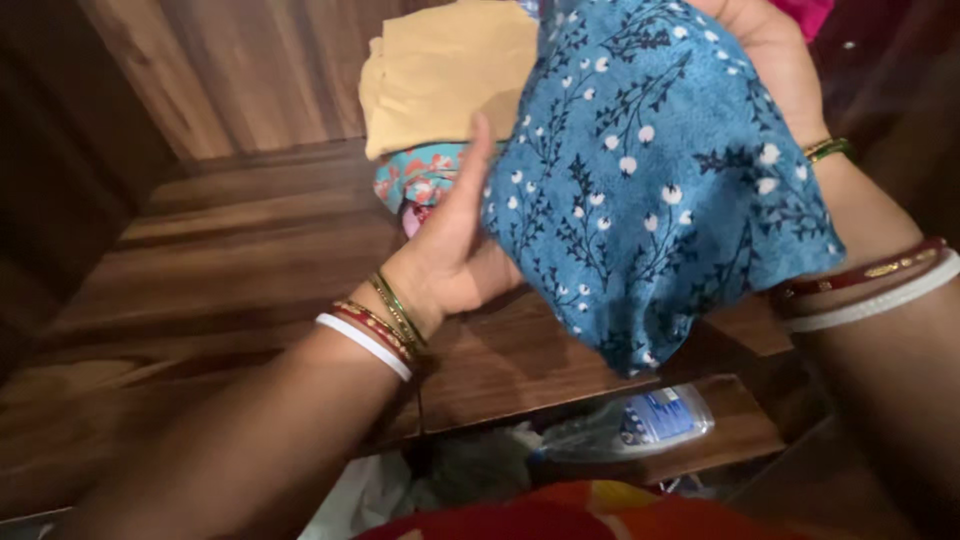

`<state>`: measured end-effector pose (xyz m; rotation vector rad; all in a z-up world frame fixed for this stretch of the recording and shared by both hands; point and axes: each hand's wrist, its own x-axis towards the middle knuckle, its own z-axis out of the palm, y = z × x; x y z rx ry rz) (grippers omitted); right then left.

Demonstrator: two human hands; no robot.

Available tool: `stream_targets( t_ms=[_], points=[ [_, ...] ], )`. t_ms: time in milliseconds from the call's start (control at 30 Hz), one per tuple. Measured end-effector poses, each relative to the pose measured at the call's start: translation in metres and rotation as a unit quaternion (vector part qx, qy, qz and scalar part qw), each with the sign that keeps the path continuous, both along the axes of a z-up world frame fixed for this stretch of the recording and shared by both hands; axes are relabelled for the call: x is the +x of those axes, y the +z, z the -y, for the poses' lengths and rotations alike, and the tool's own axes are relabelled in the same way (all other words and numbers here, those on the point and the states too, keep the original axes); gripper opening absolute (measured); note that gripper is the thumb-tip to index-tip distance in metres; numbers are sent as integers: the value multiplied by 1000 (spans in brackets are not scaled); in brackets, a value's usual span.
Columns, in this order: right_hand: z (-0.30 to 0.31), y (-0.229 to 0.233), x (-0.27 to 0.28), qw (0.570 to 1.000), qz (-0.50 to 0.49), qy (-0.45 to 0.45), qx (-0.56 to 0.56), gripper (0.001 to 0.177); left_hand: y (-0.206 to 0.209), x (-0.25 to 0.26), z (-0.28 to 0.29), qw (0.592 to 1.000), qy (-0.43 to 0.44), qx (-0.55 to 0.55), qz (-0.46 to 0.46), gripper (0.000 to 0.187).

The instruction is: The person folds various colorful garments on a bed and places them into a wooden wardrobe. They handle multiple items including pink, orange, blue, and green fabrics, folding them neatly before stacking them on a shelf inside the wardrobe.

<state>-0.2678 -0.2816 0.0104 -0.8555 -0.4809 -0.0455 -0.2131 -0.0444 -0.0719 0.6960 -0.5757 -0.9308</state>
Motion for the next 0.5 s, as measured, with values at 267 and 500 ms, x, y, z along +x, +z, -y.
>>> stream_targets(
  t_ms=[267,500],
  points=[
    [-28,-5,-12,981,-115,-25,-156,38,38,50,-33,970,231,-72,26,30],
    [-5,33,54,975,-116,-52,-181,34,104,137,-43,945,262,-87,177,14]
  ],
)
